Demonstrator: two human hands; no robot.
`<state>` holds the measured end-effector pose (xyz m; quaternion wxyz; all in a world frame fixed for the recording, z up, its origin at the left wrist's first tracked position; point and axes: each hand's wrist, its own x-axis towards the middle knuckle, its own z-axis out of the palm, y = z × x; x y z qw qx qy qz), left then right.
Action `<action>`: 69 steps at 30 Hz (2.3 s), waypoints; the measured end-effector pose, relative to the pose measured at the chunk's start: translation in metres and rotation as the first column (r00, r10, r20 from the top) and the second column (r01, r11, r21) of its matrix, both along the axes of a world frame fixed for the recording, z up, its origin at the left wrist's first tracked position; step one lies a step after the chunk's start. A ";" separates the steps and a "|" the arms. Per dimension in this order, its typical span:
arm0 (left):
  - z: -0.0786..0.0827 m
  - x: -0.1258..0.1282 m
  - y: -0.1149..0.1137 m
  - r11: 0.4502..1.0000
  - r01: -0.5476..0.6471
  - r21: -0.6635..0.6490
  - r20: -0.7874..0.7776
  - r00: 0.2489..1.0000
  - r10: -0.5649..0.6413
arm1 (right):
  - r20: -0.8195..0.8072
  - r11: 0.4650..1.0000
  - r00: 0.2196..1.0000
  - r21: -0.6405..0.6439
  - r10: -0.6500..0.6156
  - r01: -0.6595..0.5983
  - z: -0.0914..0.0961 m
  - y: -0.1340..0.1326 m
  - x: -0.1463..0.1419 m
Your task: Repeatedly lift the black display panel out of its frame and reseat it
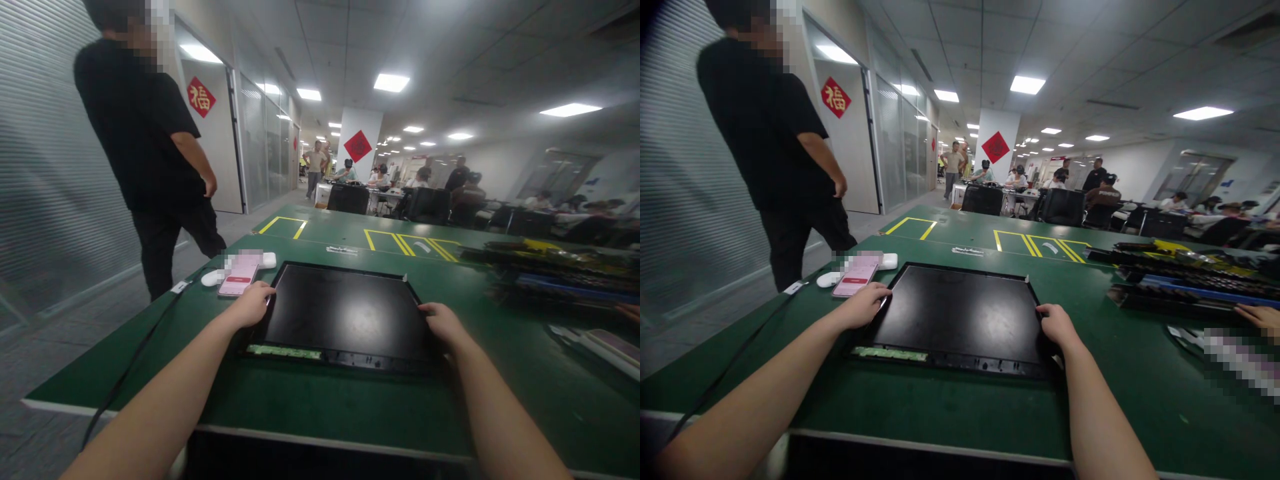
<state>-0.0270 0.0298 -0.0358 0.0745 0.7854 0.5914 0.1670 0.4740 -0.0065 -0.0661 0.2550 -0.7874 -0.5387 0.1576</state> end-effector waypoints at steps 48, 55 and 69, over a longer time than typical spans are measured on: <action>0.050 0.029 -0.037 0.871 0.099 -0.482 0.872 0.148 0.466 | 0.183 1.000 0.983 -0.014 0.002 0.001 0.006 -0.002 -0.004; 0.043 0.026 -0.029 0.854 0.157 -0.496 0.868 0.071 0.491 | 0.178 1.000 0.984 -0.023 -0.014 0.019 0.008 -0.004 -0.006; 0.024 0.022 -0.023 0.822 0.252 -0.511 0.860 0.155 0.487 | 0.204 0.999 0.979 -0.031 0.014 -0.007 0.008 -0.003 -0.005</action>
